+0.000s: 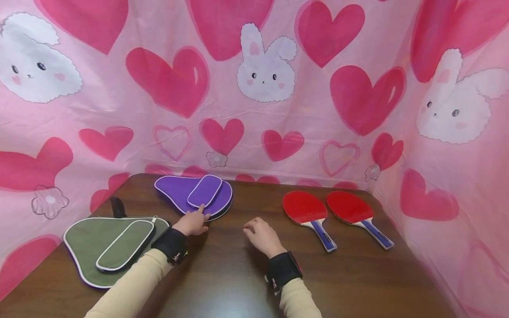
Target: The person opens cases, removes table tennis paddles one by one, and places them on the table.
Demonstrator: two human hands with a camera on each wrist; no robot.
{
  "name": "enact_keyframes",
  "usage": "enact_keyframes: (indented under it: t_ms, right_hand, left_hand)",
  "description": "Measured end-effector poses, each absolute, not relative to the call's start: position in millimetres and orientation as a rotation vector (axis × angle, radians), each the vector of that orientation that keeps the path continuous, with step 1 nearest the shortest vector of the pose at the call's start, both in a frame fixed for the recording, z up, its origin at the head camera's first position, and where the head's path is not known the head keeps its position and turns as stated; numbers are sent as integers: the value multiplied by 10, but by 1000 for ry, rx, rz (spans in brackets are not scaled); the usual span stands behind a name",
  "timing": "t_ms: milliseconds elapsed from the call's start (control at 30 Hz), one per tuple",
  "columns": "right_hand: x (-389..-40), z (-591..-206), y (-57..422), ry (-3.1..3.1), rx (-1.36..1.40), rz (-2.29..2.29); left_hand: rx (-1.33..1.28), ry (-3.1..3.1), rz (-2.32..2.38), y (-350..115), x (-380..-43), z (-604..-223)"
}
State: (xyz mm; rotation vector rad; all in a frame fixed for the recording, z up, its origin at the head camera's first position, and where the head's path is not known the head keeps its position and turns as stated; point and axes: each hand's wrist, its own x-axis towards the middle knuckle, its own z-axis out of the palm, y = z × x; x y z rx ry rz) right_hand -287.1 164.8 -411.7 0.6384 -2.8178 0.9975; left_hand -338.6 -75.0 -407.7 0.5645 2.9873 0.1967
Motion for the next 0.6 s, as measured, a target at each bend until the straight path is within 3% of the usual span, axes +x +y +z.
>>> enact_keyframes:
  t_ms: [333,600]
  right_hand:
    - [-2940,-4159,1638,-2894,549,967]
    - [-2978,-4267,1739,-2935,522,900]
  left_hand:
    - [908,2997,123,-461,-2937,-4061]
    - [1008,2836,326,-503,-2816,-4097]
